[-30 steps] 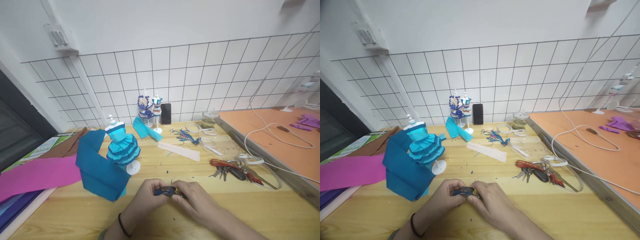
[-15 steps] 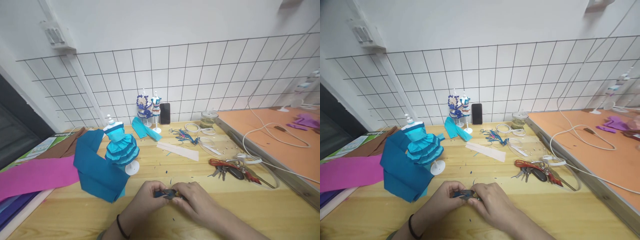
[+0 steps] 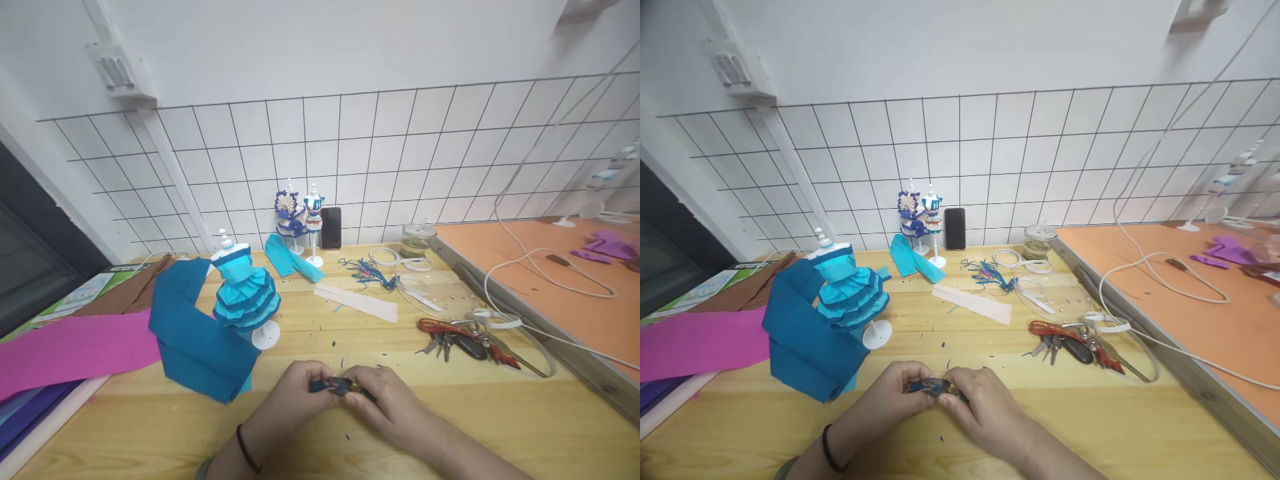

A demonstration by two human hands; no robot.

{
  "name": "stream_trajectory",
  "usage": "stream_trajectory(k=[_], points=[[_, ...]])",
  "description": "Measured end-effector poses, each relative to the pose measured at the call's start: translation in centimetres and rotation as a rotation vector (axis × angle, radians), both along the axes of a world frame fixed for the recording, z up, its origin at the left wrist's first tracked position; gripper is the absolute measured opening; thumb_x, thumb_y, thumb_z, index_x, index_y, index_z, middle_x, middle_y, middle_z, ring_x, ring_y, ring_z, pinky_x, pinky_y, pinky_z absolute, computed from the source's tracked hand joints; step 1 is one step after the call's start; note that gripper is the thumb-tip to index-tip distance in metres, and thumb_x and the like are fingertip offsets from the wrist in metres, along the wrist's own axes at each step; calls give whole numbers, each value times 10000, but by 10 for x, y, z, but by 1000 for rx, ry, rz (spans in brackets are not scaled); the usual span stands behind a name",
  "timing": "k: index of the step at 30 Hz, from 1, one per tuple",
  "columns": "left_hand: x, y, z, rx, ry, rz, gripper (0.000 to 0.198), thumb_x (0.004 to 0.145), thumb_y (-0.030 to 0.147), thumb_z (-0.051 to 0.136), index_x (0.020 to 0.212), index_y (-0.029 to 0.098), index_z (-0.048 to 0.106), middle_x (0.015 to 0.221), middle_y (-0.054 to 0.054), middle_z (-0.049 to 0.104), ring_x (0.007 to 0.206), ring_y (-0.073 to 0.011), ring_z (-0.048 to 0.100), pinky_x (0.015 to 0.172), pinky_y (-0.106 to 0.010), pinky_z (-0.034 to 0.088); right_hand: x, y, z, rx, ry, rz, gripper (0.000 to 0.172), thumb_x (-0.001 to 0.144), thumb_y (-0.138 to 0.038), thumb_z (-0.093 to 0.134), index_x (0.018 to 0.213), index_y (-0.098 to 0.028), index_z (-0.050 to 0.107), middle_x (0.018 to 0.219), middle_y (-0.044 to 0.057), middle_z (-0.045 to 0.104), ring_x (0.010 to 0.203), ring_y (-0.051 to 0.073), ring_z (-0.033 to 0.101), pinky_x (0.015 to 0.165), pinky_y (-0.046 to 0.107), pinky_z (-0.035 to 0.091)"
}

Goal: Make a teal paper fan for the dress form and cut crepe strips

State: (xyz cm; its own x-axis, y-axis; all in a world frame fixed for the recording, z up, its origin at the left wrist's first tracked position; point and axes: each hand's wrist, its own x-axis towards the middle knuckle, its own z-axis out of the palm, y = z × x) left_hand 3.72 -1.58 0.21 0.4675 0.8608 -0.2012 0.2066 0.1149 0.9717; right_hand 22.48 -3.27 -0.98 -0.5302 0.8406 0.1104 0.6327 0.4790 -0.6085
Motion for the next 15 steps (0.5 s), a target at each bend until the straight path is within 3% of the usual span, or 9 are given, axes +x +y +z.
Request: stream_trajectory(k=[15], points=[[2,-2,6,5,-1,5,145,642,256,645,643,124,587,592,37,501,601,-108,423,585,-227,316,0,-1,-4,37,28,-2,276,900,-390,361,891,-196,557,790,30,637,716,161,571,650,245,370]])
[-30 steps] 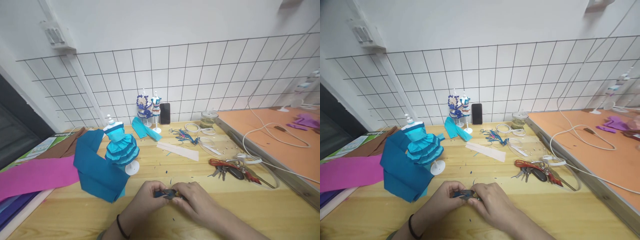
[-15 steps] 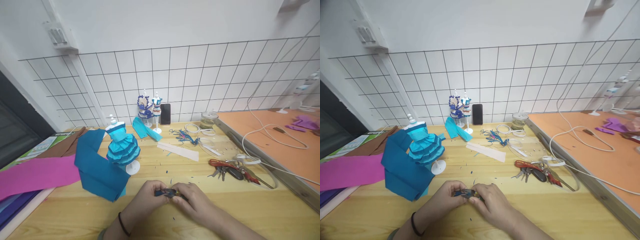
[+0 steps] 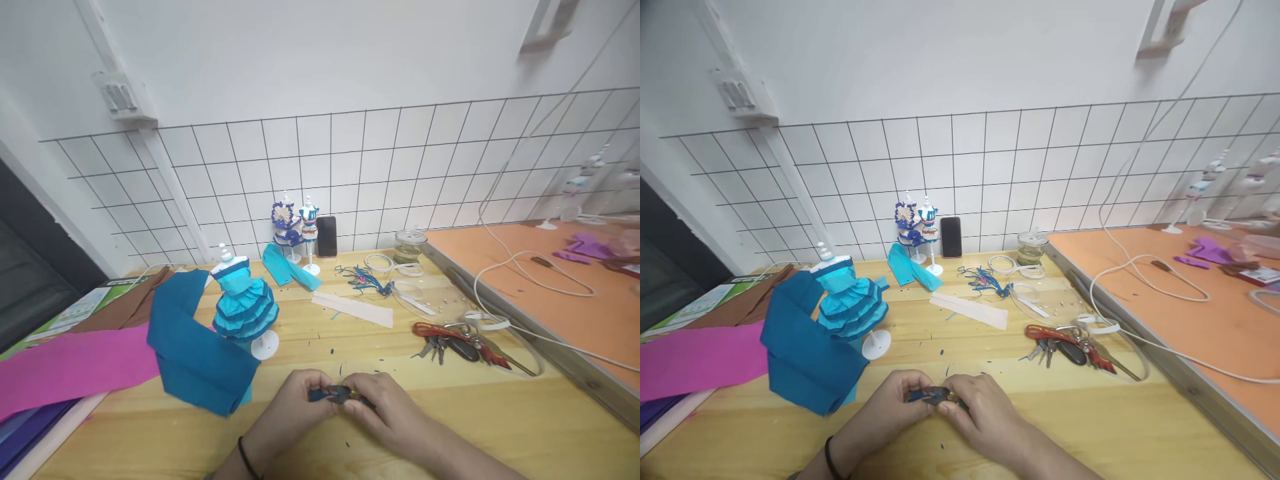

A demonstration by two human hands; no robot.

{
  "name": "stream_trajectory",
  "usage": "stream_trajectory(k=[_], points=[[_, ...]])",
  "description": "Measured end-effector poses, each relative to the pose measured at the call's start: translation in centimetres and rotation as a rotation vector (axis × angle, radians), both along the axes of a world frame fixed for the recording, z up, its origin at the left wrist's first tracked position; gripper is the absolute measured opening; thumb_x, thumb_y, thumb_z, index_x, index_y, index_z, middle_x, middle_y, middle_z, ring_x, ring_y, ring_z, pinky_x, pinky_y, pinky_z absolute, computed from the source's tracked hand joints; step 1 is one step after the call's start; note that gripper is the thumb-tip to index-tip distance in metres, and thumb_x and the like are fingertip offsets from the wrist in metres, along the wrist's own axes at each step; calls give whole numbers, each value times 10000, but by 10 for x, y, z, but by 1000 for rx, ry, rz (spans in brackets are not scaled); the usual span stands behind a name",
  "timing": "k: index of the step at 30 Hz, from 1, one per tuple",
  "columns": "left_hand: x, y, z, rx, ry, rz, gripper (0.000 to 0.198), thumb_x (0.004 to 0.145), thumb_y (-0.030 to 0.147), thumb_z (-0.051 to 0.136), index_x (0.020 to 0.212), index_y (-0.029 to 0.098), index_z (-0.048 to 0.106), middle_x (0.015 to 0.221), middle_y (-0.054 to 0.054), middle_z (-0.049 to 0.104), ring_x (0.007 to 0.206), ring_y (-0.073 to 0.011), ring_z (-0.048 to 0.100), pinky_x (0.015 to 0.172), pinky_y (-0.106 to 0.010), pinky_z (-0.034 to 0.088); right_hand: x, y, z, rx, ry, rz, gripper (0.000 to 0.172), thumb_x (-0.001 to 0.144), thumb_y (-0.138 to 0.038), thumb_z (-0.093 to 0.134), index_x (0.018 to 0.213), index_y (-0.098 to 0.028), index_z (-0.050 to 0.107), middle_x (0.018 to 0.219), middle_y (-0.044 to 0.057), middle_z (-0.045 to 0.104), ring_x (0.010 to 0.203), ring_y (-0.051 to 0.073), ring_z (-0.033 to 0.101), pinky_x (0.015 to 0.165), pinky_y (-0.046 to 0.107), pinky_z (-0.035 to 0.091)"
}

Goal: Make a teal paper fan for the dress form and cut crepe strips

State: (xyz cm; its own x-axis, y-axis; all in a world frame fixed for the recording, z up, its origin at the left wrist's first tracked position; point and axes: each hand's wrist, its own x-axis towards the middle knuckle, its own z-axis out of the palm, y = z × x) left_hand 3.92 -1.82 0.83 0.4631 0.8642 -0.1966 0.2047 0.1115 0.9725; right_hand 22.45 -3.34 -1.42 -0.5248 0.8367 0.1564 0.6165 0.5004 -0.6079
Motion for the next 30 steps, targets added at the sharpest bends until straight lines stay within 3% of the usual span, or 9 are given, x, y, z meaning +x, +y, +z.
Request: stream_trajectory(k=[14,20,26,30], points=[[-2,1,-2,-10,9,0,165,614,264,667,648,115,605,594,34,527,598,-101,433,573,-215,317,1,-3,4,-7,-7,-7,281,898,-388,359,923,-203,569,824,34,655,742,168,583,679,260,384],[-3,0,-2,-7,27,14,88,599,201,637,648,132,614,587,44,531,587,-93,432,568,-208,327,0,-2,3,-9,40,9,339,920,-371,302,864,-200,589,778,31,656,719,154,596,683,251,400],[-3,4,-3,-89,-47,37,148,604,252,646,665,128,593,572,20,575,516,-85,437,505,-213,321,5,7,13,-37,222,-120,316,907,-402,326,910,-189,559,832,49,648,765,170,592,692,252,434],[-5,7,-3,-146,-131,69,298,551,359,720,670,132,568,594,-15,610,516,-98,481,510,-229,346,19,22,17,11,-12,-329,332,899,-412,331,1040,-202,544,953,64,654,864,195,606,733,276,446]])
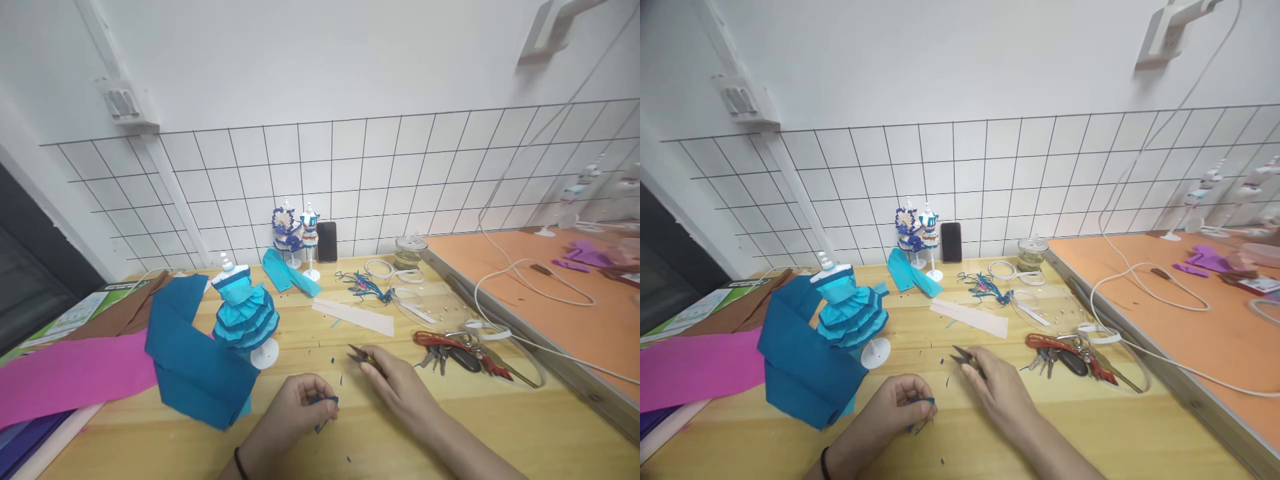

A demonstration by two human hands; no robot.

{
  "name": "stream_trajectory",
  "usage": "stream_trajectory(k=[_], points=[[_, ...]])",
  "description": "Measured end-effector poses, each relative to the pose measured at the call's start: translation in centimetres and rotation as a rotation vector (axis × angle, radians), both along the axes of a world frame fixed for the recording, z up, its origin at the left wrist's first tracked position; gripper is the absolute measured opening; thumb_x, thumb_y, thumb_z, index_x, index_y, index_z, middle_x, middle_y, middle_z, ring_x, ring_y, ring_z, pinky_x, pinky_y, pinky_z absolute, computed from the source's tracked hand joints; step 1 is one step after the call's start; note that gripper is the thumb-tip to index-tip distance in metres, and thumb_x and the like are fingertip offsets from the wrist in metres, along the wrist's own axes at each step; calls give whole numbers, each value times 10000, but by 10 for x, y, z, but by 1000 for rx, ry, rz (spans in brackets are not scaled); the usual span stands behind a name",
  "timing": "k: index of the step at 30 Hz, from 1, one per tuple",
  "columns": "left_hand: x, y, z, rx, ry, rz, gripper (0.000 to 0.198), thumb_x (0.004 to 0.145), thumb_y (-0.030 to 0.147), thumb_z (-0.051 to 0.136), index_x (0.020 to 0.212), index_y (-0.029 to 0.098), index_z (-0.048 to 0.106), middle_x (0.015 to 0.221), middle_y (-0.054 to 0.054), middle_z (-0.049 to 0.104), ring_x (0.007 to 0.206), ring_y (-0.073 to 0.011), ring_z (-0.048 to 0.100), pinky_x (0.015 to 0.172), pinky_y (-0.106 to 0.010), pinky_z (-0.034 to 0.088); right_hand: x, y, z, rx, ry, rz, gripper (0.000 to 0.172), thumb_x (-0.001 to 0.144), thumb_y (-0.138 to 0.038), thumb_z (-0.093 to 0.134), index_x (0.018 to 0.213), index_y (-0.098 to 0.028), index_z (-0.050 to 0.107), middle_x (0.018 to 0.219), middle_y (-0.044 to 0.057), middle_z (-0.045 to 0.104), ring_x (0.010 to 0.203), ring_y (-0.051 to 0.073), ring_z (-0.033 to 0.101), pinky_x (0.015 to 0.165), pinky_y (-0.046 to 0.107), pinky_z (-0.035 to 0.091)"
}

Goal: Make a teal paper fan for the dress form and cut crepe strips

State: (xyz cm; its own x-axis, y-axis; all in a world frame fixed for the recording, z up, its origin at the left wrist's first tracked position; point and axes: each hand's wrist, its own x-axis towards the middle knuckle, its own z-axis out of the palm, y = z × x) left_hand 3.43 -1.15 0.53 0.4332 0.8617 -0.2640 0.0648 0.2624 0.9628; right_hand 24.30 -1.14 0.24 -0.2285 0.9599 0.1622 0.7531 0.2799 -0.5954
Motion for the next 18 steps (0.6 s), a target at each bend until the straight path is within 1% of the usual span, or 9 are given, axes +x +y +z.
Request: stream_trajectory(k=[2,5,7,9,11,13,16,18], points=[[-1,0,1,-12,-53,20,344,532,388,744,676,131,565,631,-37,634,566,-114,523,557,-238,366,9,8,0,-5,-119,-104,357,891,-420,332,1069,-202,551,982,83,638,884,223,608,731,307,448],[-2,1,4,-13,-103,54,354,539,401,752,678,133,566,666,-54,659,627,-129,553,607,-243,375,23,18,-1,-11,-207,-218,418,896,-400,289,1118,-166,553,964,130,604,871,279,608,690,359,447],[-2,1,4,1,-101,79,353,545,416,745,672,138,569,671,-56,665,642,-136,558,614,-244,378,32,23,-1,-9,-259,-283,450,900,-374,264,1199,-138,504,953,142,586,872,296,605,667,365,445],[-3,1,0,55,-68,114,340,558,427,728,664,143,574,665,-50,661,639,-140,553,602,-243,380,39,27,-2,-2,-297,-332,459,901,-345,257,1245,-119,461,961,145,577,882,293,602,655,353,445],[-2,1,-4,159,-8,161,290,592,407,699,652,148,582,651,-41,643,640,-144,543,599,-245,390,46,30,-3,2,-324,-368,448,898,-318,273,1249,-107,453,985,153,574,897,286,597,648,338,446],[-2,1,-8,303,58,201,206,641,349,654,643,155,586,646,-35,620,656,-153,544,621,-254,411,50,32,-6,1,-343,-388,429,893,-294,293,1232,-96,465,999,161,575,903,279,594,654,329,447],[-2,0,-9,573,139,194,75,699,238,575,663,173,571,688,-46,611,699,-175,570,660,-280,448,50,33,-10,2,-368,-388,403,884,-259,322,1223,-102,476,961,147,589,889,262,594,670,316,446],[-2,0,-6,766,184,179,43,717,173,535,683,184,558,707,-51,617,718,-183,585,683,-301,468,46,32,-12,6,-388,-379,392,875,-220,339,1217,-98,486,927,140,596,881,258,593,681,311,445]])
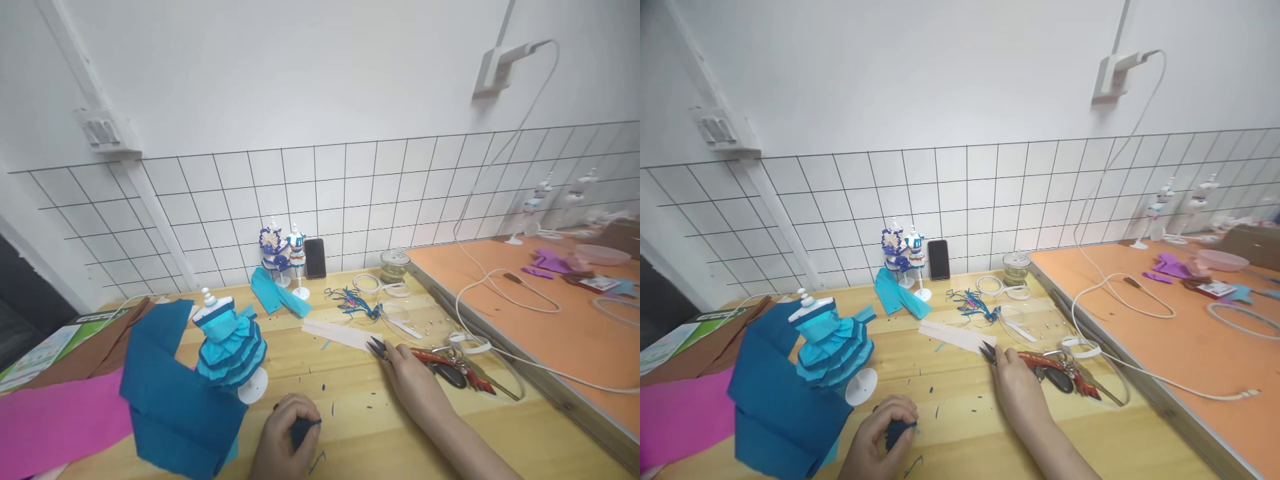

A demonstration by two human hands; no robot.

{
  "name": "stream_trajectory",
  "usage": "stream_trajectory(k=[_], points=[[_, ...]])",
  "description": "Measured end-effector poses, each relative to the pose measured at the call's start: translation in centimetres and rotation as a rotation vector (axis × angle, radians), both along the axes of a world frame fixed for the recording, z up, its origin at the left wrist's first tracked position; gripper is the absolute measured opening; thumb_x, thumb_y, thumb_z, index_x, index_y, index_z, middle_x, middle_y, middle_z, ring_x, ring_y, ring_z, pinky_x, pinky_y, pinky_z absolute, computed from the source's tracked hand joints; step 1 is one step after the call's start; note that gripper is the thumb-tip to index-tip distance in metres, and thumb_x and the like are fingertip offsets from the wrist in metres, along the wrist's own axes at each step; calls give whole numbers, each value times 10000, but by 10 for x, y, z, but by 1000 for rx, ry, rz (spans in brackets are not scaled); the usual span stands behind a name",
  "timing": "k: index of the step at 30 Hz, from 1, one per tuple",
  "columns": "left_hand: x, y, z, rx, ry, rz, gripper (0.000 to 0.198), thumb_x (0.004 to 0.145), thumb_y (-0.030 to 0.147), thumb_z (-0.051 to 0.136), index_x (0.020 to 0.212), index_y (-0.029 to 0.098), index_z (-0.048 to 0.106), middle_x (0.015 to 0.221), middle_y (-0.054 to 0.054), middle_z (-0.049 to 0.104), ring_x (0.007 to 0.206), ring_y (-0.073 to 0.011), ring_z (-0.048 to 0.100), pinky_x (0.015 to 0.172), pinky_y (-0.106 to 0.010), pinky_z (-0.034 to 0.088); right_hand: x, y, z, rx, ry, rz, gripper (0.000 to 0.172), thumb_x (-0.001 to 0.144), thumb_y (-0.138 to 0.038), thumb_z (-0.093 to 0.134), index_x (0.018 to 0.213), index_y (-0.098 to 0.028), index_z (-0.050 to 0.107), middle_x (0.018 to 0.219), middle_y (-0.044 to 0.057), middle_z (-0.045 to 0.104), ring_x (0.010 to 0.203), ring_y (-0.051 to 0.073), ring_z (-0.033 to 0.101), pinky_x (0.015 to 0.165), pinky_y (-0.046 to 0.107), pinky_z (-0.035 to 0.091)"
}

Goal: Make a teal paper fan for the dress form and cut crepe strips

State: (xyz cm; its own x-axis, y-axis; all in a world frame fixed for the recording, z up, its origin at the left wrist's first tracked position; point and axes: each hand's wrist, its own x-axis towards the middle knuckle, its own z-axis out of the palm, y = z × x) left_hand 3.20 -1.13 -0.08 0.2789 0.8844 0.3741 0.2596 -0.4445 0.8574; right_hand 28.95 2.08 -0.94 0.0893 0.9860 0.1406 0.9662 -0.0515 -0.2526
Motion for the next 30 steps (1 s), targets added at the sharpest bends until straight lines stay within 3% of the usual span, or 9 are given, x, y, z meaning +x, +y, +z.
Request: stream_trajectory(k=[6,12,17,20,24,28,30], points=[[-3,5,4,310,129,55,123,721,82,511,740,197,551,725,-52,634,740,-185,608,679,-307,503,-7,-3,0,19,-83,11,386,816,-61,358,1145,-87,557,891,159,613,884,275,562,762,336,427],[-4,2,4,369,210,145,119,725,88,540,747,197,585,758,-56,644,786,-192,612,702,-321,502,-5,-3,-1,15,-88,33,415,769,20,334,1088,-60,587,921,184,612,909,302,524,803,379,395],[2,-1,14,402,153,161,128,727,92,538,710,197,609,706,-49,648,724,-181,620,654,-303,509,-5,-8,6,5,18,39,386,785,-30,341,1066,-105,595,837,143,601,808,268,566,687,336,421],[3,-1,17,418,131,157,139,732,86,530,701,201,602,657,-37,655,676,-172,623,638,-291,507,-6,-11,16,1,118,52,328,838,-132,330,959,-147,634,804,119,601,761,251,586,637,320,429],[0,-1,14,447,178,153,163,738,73,524,761,209,612,680,-32,684,691,-171,638,656,-285,492,-20,-16,30,15,289,188,352,904,-306,312,1103,-217,588,964,85,633,876,214,590,719,289,455],[-3,-4,13,492,267,164,195,757,68,500,822,217,607,739,-35,700,735,-166,642,696,-288,477,-46,-30,44,-178,690,362,434,894,-438,337,1096,-178,619,978,74,667,781,209,617,650,286,485],[-4,-5,14,516,293,175,195,757,55,490,815,213,589,736,-33,696,747,-161,639,709,-284,472,-58,-38,50,-252,851,445,436,880,-469,368,1038,-181,654,926,63,680,839,224,608,735,309,468]])
